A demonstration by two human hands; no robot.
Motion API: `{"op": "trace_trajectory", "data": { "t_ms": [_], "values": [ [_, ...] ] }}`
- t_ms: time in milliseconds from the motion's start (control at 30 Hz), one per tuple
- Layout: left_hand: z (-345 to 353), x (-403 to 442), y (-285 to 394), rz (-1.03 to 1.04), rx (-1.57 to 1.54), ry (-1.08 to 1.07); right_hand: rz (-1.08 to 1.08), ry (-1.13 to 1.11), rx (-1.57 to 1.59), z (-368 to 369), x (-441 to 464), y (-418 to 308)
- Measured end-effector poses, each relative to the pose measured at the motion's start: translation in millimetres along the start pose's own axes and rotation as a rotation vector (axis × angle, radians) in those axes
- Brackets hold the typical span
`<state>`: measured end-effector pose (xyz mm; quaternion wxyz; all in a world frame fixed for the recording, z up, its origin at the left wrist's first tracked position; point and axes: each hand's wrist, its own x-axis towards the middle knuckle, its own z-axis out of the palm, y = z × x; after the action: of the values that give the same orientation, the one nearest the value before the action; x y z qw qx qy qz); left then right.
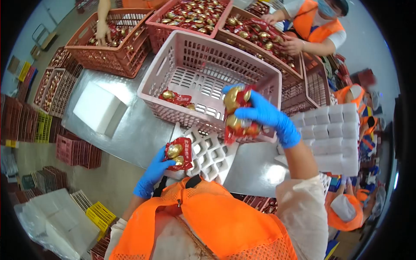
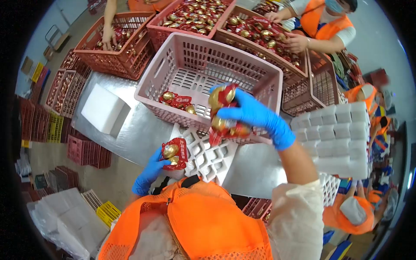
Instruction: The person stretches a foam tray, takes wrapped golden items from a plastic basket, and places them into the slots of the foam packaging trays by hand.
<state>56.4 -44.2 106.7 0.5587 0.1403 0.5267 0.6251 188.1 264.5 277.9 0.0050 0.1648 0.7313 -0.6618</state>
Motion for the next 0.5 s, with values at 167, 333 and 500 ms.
{"op": "trace_trajectory", "data": {
  "t_ms": [167, 333, 500],
  "values": [
    [-7, 22, -8, 0.035, 0.198, -0.005, 0.169, 0.164, -0.197, 94, -44, 78],
    [7, 34, -8, 0.043, 0.28, -0.124, 0.282, 0.499, -0.553, 157, -34, 142],
    [28, 34, 26, 0.477, 1.389, -0.083, 0.209, 0.552, -0.736, 168, -36, 161]
  ]
}}
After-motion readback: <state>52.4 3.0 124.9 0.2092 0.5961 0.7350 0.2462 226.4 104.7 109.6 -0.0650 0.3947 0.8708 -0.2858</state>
